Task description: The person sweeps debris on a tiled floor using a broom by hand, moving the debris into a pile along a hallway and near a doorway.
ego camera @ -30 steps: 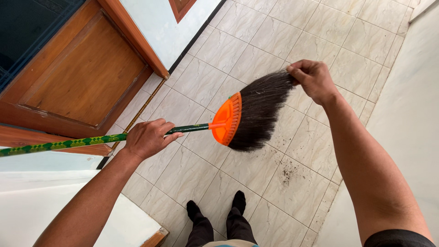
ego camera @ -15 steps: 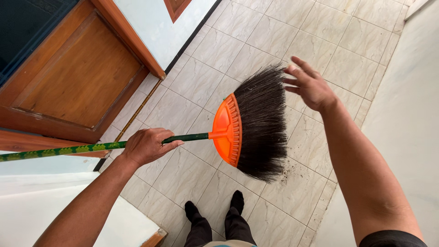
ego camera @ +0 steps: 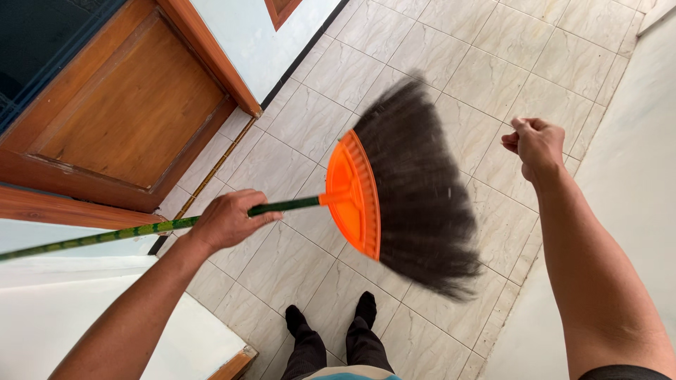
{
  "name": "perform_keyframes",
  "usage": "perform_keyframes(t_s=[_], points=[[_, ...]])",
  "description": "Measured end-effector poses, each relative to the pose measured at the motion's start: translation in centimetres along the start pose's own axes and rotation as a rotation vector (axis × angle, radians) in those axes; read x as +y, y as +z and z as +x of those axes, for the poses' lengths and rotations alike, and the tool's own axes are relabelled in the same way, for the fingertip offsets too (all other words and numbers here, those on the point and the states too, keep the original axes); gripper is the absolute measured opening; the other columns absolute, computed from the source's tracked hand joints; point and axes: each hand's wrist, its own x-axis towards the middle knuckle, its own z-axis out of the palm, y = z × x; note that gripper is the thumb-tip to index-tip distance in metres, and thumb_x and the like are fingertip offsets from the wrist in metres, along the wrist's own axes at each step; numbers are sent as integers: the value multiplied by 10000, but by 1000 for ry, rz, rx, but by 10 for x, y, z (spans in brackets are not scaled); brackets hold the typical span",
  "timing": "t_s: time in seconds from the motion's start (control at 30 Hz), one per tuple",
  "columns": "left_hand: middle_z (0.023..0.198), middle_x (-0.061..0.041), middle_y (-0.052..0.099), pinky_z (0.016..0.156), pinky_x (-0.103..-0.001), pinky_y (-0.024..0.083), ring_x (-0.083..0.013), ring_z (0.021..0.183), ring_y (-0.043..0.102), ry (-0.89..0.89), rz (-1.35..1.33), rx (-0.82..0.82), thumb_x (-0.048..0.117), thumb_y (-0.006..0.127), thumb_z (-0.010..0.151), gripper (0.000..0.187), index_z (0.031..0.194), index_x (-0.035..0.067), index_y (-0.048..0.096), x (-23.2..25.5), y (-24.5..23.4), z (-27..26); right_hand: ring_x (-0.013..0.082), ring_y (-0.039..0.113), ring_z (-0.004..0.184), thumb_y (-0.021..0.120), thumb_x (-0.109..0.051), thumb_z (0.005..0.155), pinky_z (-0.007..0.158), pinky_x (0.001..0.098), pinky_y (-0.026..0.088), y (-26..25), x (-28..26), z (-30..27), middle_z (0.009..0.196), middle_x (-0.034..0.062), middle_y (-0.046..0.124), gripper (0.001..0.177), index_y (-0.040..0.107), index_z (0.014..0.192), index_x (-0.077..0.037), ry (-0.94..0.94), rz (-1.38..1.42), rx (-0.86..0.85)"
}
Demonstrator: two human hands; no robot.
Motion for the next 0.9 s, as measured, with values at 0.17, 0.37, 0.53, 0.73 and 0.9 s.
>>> perform_keyframes(t_s=[0.17,0.37,0.53,0.73,0.9], points=[[529,12,500,473,-349,391,-135,506,463,-317,-242,-108,546,584,941,492,734,109,672,0,-12,18,224,704,1066,623,-152,1026,905,331,622,-11,-1,-22,1147,169,699,353,615,1249,120,19,-54,-95],[532,3,414,490,-331,389,-133,501,424,-427,-342,-120,726,402,950,744,689,86,678,-7,-15,40,259,675,1139,574,-281,1044,959,366,590,8,-35,-58,1254,177,662,470,566,1331,92,-15,37,-211],[516,3,446,493,-337,416,-156,490,456,-555,-312,-247,795,372,901,791,663,92,644,5,-15,42,286,644,1212,530,-428,1050,991,391,566,36,-57,-73,1359,206,612,642,457,1447,70,-103,134,-299],[508,-30,395,477,-357,348,-170,461,443,-572,-211,-390,810,393,872,778,651,116,666,4,-19,31,288,530,1350,542,-494,1021,1071,401,492,76,-81,-75,1546,192,440,781,258,1596,-49,-190,134,-368],[487,1,433,455,-338,353,-146,451,430,-519,-190,-478,824,396,856,801,641,104,675,-1,-27,24,235,569,1297,660,-293,956,1053,376,505,105,-81,-66,1507,138,438,779,186,1554,-137,-161,221,-599]])
